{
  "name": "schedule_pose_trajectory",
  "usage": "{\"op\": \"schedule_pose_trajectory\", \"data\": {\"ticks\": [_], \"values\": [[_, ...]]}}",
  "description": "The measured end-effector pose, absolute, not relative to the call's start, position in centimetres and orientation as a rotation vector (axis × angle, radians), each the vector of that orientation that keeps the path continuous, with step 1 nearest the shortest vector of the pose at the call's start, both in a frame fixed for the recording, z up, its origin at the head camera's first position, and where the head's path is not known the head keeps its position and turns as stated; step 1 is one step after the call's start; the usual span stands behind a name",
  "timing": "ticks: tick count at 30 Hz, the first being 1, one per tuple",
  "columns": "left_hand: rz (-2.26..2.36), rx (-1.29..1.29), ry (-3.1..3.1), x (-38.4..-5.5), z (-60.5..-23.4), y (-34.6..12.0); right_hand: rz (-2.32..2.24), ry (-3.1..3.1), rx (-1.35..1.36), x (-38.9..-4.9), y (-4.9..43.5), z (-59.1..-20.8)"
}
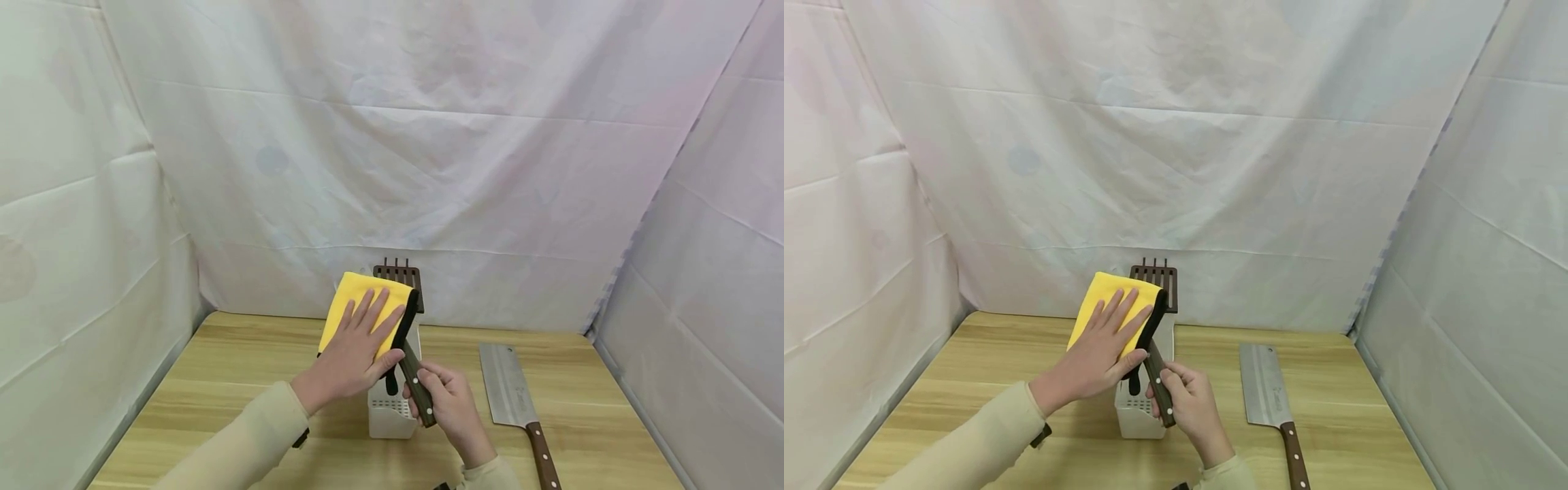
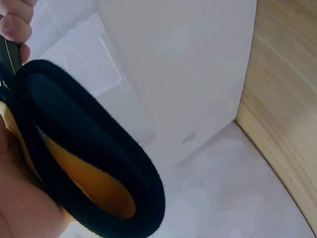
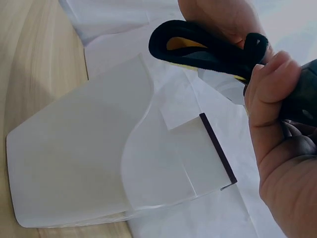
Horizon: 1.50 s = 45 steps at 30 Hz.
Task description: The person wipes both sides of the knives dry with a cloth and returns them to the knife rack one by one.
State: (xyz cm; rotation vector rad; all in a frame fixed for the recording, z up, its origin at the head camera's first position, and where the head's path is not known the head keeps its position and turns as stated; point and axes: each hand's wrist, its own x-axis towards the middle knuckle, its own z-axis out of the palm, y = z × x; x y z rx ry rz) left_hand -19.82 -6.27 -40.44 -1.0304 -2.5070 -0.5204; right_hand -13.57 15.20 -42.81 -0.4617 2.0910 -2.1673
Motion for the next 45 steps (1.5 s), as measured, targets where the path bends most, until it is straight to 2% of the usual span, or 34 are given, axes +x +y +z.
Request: {"op": "schedule_pose_trajectory", "data": {"ticks": [16, 31, 45], "values": [[-0.576, -0.957, -2.562, -21.1, -39.8, -7.1, -2.206, 2.032, -0.552, -13.3, 15.2, -42.8], [-0.578, -0.94, -2.568, -19.7, -40.0, -6.3, -2.292, 2.044, -0.362, -13.1, 14.8, -42.5], [-0.675, -0.782, -2.613, -20.5, -38.8, -6.6, -2.293, 2.039, -0.472, -13.0, 14.8, -42.8]]}}
